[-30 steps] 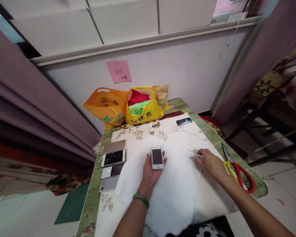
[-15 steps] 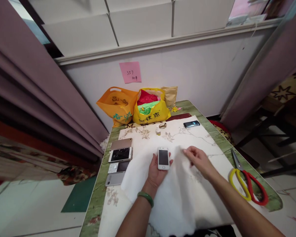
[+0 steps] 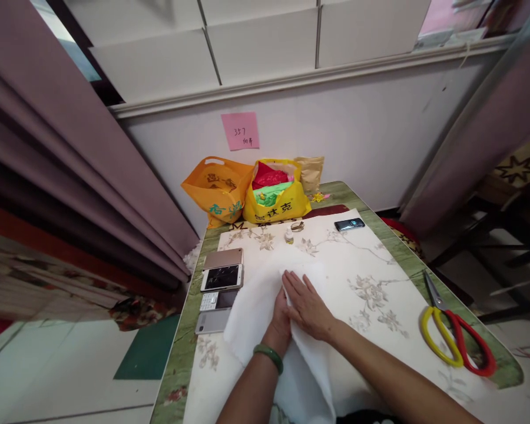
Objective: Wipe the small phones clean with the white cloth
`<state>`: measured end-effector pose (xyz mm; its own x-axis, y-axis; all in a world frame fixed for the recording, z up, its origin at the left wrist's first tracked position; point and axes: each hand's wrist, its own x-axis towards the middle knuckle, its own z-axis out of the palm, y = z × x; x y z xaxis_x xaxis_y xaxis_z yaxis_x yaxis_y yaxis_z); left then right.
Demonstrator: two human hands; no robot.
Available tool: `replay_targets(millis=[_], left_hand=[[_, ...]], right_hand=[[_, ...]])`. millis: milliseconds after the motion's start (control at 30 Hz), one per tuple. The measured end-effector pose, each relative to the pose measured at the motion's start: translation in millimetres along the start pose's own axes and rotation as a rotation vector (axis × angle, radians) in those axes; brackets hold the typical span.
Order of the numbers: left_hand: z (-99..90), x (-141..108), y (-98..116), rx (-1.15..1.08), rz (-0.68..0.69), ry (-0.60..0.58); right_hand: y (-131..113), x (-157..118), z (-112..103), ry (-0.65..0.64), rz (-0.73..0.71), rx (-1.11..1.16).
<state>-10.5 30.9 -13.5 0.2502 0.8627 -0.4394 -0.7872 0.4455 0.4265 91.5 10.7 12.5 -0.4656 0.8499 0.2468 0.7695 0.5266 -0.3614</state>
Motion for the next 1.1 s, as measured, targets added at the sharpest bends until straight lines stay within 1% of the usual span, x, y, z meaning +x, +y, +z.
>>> replay_targets(millis=[100, 133, 167, 233, 300, 367, 400, 467, 533, 567, 633, 700, 733, 800, 867, 933, 1033, 1100], left_hand=[[8.7, -4.3, 4.8, 0.013, -0.147, -0.077], [11.0, -5.5, 6.0, 0.009, -0.174, -0.090], [12.6, -6.2, 6.8, -0.002, -0.174, -0.094], [13.9, -6.3, 6.8, -0.045, -0.125, -0.077], [13.5, -5.3, 6.0, -0.098, -0.079, -0.039], [13.0, -4.9, 5.5, -0.117, -0.113, -0.005], [13.0, -5.2, 5.6, -0.114, -0.134, 0.014], [14.2, -7.0, 6.2, -0.094, -0.149, 0.077], [16.3, -10.0, 6.9, -0.075, -0.125, 0.112], [17.5, -11.5, 7.3, -0.072, -0.097, 0.100], [19.6, -14.2, 7.8, -0.067, -0.069, 0.019], [20.7, -15.4, 8.1, -0.072, -0.078, -0.055], [20.9, -15.4, 8.3, -0.076, -0.094, -0.060], [20.8, -14.1, 8.6, -0.090, -0.123, -0.019], [20.4, -12.1, 8.7, -0.094, -0.143, 0.045], [19.8, -10.5, 8.6, -0.078, -0.170, 0.090], [19.5, -11.2, 8.2, -0.053, -0.165, 0.109], [20.4, -13.7, 8.2, -0.063, -0.140, 0.061]], right_hand=[[15.8, 10.4, 10.1, 0.000, 0.134, -0.094], [20.8, 9.0, 11.2, 0.002, 0.165, -0.113], [24.2, 4.7, 11.3, 0.006, 0.181, -0.130], [25.0, -10.8, 9.0, 0.018, 0.155, -0.165], [17.7, -29.4, 5.0, 0.023, 0.087, -0.188], [7.2, -41.7, 0.9, 0.008, 0.000, -0.186], [3.1, -43.3, -0.8, -0.005, -0.044, -0.177], [0.6, -36.7, -3.3, -0.020, -0.086, -0.162], [6.2, -21.5, -4.5, -0.021, -0.054, -0.157], [11.0, -13.6, -4.8, -0.018, -0.018, -0.158], [20.2, -3.1, -4.8, -0.007, 0.068, -0.163], [24.1, -4.5, -4.6, 0.010, 0.121, -0.168], [23.1, -9.8, -4.6, 0.015, 0.122, -0.170], [15.9, -25.1, -5.1, 0.011, 0.074, -0.163], [6.0, -38.7, -6.6, -0.012, -0.004, -0.137], [-0.7, -42.4, -8.6, -0.041, -0.073, -0.101], [3.6, -26.8, -10.7, -0.057, -0.094, -0.071], [13.7, -11.1, -10.7, -0.051, -0.042, -0.076]])
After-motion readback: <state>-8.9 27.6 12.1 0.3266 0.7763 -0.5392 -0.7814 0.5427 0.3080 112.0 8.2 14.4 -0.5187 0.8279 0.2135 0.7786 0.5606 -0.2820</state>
